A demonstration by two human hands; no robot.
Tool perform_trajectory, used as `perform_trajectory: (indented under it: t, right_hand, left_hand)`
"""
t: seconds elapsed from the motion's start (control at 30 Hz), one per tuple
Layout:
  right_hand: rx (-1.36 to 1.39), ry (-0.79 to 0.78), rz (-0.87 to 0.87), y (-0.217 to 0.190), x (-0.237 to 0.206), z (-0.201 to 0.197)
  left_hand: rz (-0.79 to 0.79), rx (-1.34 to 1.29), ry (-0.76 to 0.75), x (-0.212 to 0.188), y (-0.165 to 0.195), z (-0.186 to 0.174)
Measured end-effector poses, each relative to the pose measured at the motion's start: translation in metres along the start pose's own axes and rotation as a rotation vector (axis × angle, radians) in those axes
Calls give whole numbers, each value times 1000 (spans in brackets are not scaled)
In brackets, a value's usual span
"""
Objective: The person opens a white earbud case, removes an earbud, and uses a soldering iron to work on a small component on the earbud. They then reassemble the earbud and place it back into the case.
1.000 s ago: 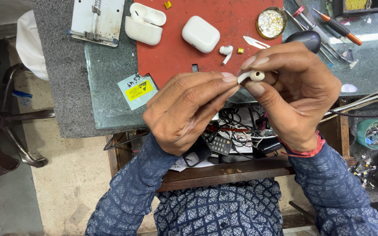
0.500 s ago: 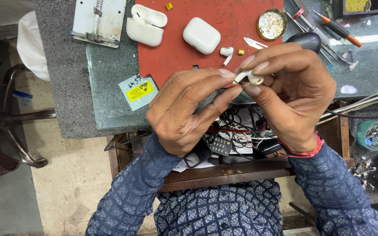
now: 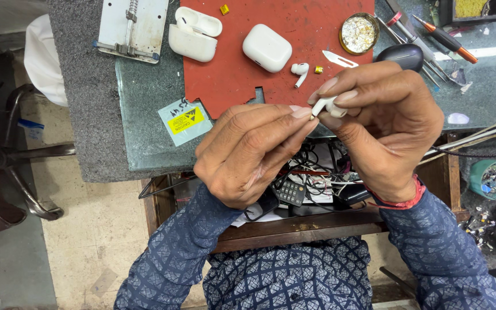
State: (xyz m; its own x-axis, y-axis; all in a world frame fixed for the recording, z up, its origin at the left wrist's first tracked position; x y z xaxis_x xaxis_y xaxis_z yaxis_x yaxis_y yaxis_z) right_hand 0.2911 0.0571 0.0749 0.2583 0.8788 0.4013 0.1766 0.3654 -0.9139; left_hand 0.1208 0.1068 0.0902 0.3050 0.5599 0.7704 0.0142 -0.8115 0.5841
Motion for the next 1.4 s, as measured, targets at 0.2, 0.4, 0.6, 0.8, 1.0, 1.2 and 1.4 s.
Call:
perform_trajectory:
  t: [0.2, 0.4, 0.6, 0.8, 1.0, 1.2, 1.4]
  right_hand:
    - [-23, 25, 29, 3, 2, 0]
    - [20, 32, 52, 4, 1, 1]
    - [23, 17, 39, 4, 1, 2]
    - [27, 10, 38, 5, 1, 2]
    - [-58, 40, 69, 12, -5, -7]
    - [-32, -8, 166, 21, -2, -3]
    - [-249, 228, 159, -5, 14, -29]
  left_hand:
    - [-2, -4, 5, 0, -2, -1]
    - [-5, -20, -3, 0, -2, -2]
    - [-4, 2, -3, -1, -2, -3]
    - [-5, 12, -1, 0, -4, -2]
    - [-152, -61, -59, -2, -17, 1]
    - [-169, -148, -189, 0, -25, 7]
    - [-303, -23, -277, -6, -34, -11]
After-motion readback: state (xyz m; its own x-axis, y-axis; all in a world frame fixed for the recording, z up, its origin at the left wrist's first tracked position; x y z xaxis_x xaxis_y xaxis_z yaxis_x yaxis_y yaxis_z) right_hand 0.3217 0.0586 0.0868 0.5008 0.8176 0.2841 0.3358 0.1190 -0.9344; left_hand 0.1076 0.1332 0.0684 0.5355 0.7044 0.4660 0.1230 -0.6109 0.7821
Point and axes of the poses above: each hand's wrist, its own x-axis towards the middle knuckle, its own z-axis out of the palm, y = z × x, the point moved 7 cm from there along x, towards the middle knuckle
